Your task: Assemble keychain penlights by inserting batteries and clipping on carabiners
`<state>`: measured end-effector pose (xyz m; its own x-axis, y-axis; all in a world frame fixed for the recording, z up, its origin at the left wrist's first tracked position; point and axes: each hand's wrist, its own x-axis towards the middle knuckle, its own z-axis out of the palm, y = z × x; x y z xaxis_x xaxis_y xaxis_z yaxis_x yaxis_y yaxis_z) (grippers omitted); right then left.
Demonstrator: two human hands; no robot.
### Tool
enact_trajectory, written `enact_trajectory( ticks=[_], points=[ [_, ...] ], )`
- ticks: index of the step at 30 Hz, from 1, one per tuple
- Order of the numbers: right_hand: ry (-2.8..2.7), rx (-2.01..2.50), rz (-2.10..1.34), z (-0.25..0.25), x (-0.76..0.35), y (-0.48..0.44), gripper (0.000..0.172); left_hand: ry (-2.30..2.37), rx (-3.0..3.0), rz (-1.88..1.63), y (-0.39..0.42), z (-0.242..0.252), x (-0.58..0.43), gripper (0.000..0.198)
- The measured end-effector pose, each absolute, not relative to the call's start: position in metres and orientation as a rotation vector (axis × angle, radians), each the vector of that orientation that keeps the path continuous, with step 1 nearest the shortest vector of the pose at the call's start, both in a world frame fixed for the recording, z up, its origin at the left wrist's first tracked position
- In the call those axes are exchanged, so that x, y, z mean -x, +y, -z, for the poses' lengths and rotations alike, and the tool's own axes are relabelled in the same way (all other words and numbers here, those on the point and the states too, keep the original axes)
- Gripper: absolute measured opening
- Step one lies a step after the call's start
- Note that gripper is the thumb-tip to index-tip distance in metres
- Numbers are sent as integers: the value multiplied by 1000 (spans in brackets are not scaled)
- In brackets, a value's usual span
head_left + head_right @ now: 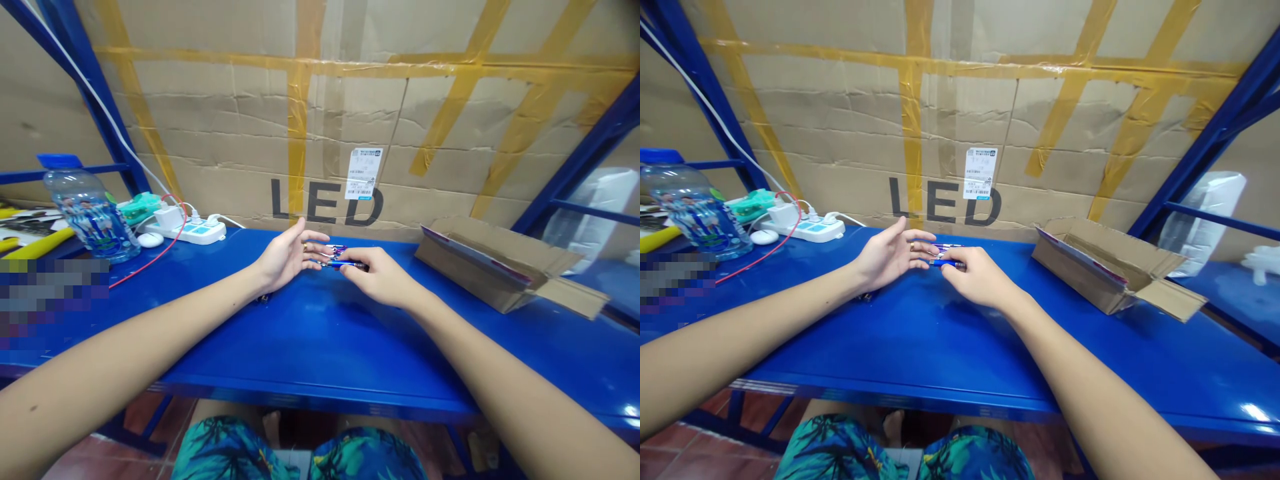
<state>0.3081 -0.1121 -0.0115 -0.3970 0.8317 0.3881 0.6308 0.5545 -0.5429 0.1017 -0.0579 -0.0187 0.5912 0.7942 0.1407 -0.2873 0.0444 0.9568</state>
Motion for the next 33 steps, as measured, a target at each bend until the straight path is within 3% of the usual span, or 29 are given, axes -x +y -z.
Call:
enact_trajectory(
  ticks=[14, 22, 27, 33],
  points=[
    [-2166, 1122, -442, 12, -309, -109, 25, 471, -1256, -867, -58, 19, -104, 61],
    [-2263, 1209, -362, -3, -312, -58, 27, 714, -1842, -957, -20, 1, -114, 9],
    [-2338, 1368, -239, -14, -326, 0, 24, 887, -2102, -987, 29, -11, -125, 6],
    [-2367, 1474, -181, 10, -327, 47, 33, 1019, -2256, -861, 77, 6, -137, 13]
  ],
)
